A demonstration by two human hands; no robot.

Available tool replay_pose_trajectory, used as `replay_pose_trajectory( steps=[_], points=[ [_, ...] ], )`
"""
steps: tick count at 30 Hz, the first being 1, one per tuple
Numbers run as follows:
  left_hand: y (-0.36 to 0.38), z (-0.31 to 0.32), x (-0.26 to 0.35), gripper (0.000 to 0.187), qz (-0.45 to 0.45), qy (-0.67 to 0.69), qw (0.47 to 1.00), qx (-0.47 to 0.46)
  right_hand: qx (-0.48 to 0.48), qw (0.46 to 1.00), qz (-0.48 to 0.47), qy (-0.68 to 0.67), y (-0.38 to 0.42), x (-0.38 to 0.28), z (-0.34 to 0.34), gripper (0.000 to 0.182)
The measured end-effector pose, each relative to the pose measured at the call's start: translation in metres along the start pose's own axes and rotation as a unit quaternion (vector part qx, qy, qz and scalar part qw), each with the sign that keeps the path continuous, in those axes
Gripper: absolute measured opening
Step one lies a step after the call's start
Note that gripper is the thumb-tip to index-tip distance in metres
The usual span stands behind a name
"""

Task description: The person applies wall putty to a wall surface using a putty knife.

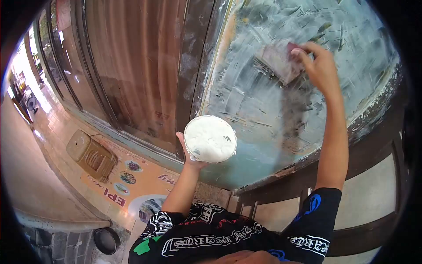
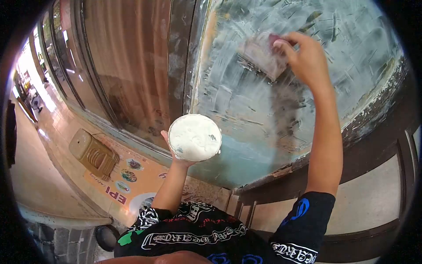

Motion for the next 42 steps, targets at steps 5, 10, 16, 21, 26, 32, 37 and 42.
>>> replay_pose_trajectory(
  steps=[5, 10, 16, 21, 26, 32, 37, 42],
  points=[
    [0.004, -0.003, 0.003, 0.111, 0.022, -0.034, 0.998, 0.049, 0.054, 0.968, -0.059, 0.239, 0.007, -0.007, 0.025, 0.026],
    [0.008, -0.009, 0.008, 0.113, 0.033, -0.102, 0.991, 0.077, 0.079, 0.99, -0.025, 0.112, 0.001, 0.011, 0.005, 0.026],
    [0.01, -0.005, 0.007, 0.113, 0.029, -0.088, 0.993, 0.068, 0.06, 0.97, -0.125, 0.198, 0.01, -0.006, 0.03, 0.019],
    [0.013, -0.005, 0.011, 0.114, 0.04, -0.112, 0.99, 0.082, 0.096, 0.992, -0.06, 0.054, -0.001, 0.026, 0.0, 0.018],
    [0.019, -0.021, 0.021, 0.114, 0.083, -0.161, 0.974, 0.137, 0.024, 0.969, -0.137, 0.207, 0.037, -0.004, 0.047, 0.015],
    [0.02, -0.018, 0.022, 0.114, 0.082, -0.177, 0.97, 0.144, 0.153, 0.974, -0.069, 0.149, 0.008, 0.024, -0.017, 0.013],
    [0.024, -0.023, 0.028, 0.116, 0.081, -0.155, 0.975, 0.134, 0.011, 0.984, -0.13, 0.122, 0.055, -0.003, 0.05, 0.015],
    [0.021, -0.016, 0.021, 0.104, 0.082, -0.156, 0.98, 0.089, 0.039, 0.971, -0.097, 0.214, 0.035, 0.0, 0.053, 0.018]
  ],
)
Point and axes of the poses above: each hand's wrist, its own y-axis away from the middle knuckle, its own z-axis out of the palm, x = y × z, the point moved 3 cm from there along -y, towards the middle knuckle, and after that the axes turned 7 degrees about y, right-handed, at the moved point
